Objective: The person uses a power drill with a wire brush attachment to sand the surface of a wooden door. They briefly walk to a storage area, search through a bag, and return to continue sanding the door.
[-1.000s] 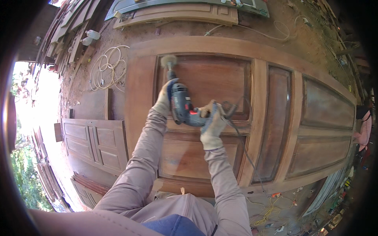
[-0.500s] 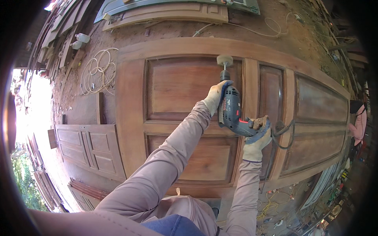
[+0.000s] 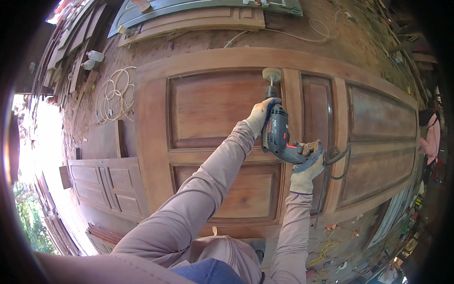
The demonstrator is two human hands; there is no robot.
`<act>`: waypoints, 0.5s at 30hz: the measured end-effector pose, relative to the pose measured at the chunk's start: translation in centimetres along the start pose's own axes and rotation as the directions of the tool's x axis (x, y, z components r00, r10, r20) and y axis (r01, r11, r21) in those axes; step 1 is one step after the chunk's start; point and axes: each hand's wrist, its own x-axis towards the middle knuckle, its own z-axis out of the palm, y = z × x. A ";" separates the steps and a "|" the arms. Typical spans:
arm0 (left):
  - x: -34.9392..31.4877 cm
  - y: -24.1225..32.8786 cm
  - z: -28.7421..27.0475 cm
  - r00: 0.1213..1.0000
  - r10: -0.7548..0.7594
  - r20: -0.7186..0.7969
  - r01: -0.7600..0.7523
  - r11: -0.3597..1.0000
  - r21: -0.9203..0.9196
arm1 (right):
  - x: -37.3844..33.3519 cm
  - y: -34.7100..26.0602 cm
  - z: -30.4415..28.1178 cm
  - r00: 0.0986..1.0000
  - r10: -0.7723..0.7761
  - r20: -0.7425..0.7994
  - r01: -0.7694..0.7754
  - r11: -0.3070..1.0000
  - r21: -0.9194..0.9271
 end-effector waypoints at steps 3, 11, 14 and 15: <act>-0.4 -0.1 -0.2 0.999 0.040 0.034 -0.039 0.999 -0.006 | -0.2 0.3 -0.2 1.000 -0.010 -0.009 0.010 1.000 -0.003; 0.0 -0.4 -1.2 0.994 0.102 0.036 -0.099 0.993 -0.059 | -0.6 0.2 0.4 0.999 -0.009 0.043 0.012 0.998 -0.063; -0.6 0.1 -2.0 0.998 0.060 0.009 -0.058 0.984 -0.167 | -0.8 0.2 1.1 0.998 -0.008 0.067 0.015 0.995 -0.103; -1.1 0.1 -1.7 0.998 0.062 0.018 -0.058 0.986 -0.154 | -1.2 0.3 1.4 0.997 -0.019 0.069 0.028 0.992 -0.124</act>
